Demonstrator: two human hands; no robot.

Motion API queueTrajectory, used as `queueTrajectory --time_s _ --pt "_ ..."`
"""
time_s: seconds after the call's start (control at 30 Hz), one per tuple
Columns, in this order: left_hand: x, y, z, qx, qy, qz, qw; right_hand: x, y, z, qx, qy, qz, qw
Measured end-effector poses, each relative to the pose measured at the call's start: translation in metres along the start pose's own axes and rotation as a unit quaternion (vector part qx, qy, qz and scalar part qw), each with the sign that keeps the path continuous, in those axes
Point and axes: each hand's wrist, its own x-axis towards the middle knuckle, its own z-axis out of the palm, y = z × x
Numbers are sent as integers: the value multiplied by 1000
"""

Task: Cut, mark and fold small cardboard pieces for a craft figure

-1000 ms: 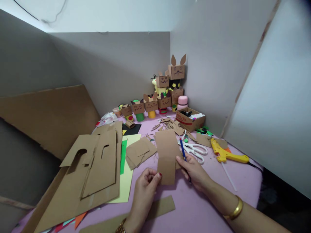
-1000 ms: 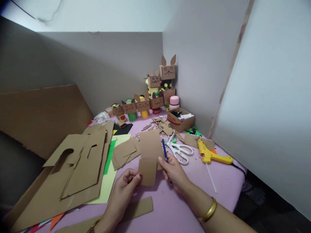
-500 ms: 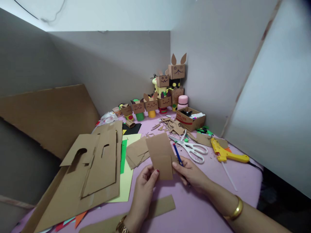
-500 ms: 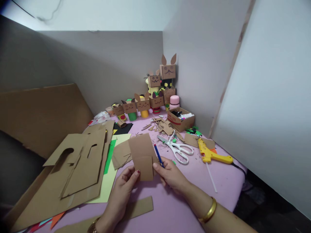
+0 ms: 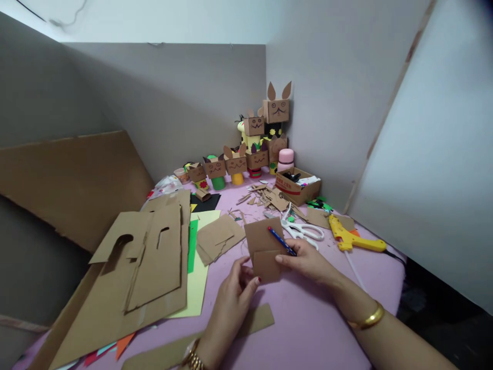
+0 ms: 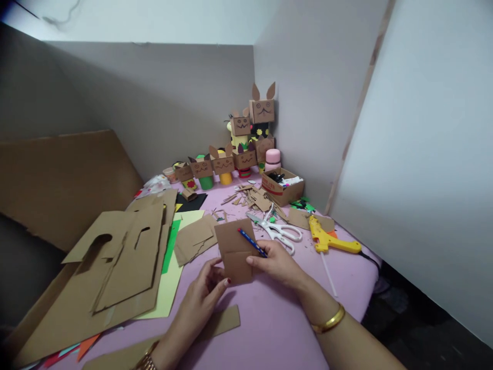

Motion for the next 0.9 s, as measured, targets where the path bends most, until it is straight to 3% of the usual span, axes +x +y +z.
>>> queueTrajectory --time_s 0.13,0.33,0.4,0.53,0.67,0.9 --pt "-7 1 -8 146 5 -9 989 0 -4 -1 17 -10 11 1000" --pt "-7 5 -18 278 -136 42 950 0 -6 0 40 -20 27 999" --pt "-6 5 -19 257 -126 40 957 0 -5 1 46 -21 29 998" --pt "-3 8 -12 122 20 19 992 0 -3 7 46 -28 28 998" --pt "1 4 -3 8 16 12 1000 0 -2 11 34 -20 25 999" --pt "6 -2 -5 -19 34 17 999 -1 -4 11 8 33 22 999"
